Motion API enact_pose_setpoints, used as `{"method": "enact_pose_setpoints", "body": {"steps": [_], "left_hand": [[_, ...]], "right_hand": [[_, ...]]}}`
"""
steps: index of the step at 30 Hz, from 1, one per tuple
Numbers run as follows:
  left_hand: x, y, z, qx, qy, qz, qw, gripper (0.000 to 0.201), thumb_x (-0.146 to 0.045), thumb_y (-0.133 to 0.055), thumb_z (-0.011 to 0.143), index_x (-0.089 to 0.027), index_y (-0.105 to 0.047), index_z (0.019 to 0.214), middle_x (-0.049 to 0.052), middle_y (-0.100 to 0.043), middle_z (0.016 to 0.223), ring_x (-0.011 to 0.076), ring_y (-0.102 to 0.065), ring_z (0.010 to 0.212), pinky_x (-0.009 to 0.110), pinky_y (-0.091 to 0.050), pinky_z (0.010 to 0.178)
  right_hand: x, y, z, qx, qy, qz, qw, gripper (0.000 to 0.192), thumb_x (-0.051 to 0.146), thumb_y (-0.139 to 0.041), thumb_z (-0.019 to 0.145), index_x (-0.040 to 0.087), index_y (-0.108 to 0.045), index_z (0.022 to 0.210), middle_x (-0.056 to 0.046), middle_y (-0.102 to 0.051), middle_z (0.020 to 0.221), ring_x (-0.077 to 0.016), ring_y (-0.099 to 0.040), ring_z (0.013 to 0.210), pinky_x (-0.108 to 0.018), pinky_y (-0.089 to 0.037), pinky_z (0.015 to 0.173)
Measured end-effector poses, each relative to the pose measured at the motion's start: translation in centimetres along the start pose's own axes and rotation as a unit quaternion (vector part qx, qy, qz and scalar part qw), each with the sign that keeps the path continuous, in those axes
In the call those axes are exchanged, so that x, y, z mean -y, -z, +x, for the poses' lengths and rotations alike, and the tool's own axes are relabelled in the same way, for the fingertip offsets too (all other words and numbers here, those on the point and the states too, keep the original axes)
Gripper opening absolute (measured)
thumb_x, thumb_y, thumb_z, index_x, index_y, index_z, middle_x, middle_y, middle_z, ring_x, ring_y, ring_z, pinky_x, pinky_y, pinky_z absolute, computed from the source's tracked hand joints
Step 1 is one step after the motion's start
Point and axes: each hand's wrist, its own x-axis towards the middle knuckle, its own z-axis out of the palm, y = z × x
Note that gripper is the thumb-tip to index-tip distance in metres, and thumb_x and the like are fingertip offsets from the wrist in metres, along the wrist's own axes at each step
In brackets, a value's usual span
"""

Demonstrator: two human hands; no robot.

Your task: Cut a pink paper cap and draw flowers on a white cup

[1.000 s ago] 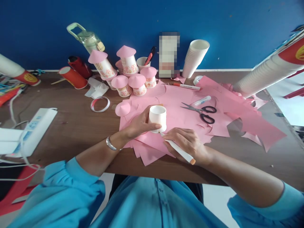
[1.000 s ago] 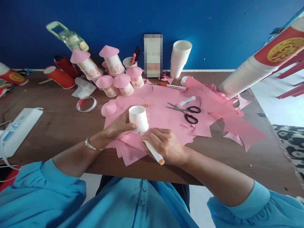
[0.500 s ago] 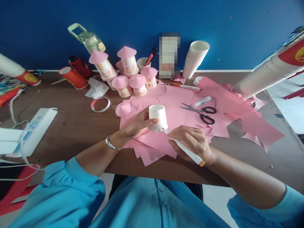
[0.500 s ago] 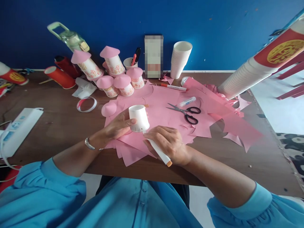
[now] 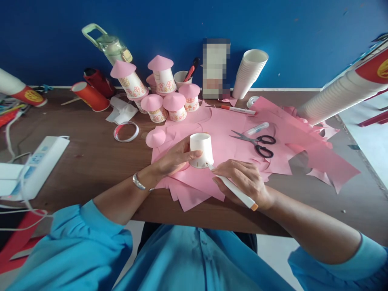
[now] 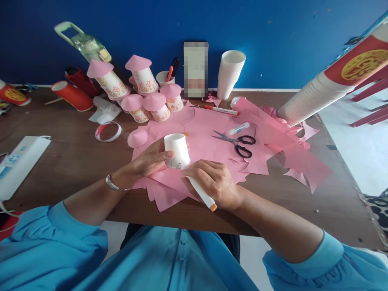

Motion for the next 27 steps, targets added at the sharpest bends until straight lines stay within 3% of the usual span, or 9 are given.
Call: {"method": "enact_pose_setpoints", "body": {"steps": [18, 27], "left_hand": [[-0.35, 0.03, -0.12, 0.003, 0.012, 0.007, 1.0, 0.077, -0.048, -0.086, 0.083, -0.023, -0.057, 0.15, 0.007, -0.068, 0.108, 0.0211, -0.064, 0.094, 0.035, -0.055, 0.08], [-0.12, 0.24, -0.15, 0.005, 0.015, 0.008, 1.0, 0.08, -0.045, -0.086, 0.085, -0.026, -0.053, 0.155, 0.01, -0.067, 0.118, 0.0232, -0.063, 0.104, 0.033, -0.055, 0.08]], "right_hand": [[-0.01, 0.27, 0.04, 0.012, -0.002, 0.006, 1.0, 0.015, 0.007, -0.068, 0.097, 0.016, -0.065, 0.11, -0.005, -0.076, 0.082, -0.0184, -0.077, 0.075, -0.029, -0.065, 0.066], [-0.05, 0.21, 0.01, 0.012, -0.004, 0.001, 1.0, 0.015, 0.009, -0.067, 0.099, 0.017, -0.065, 0.111, -0.004, -0.076, 0.083, -0.0176, -0.076, 0.074, -0.029, -0.065, 0.064]]}}
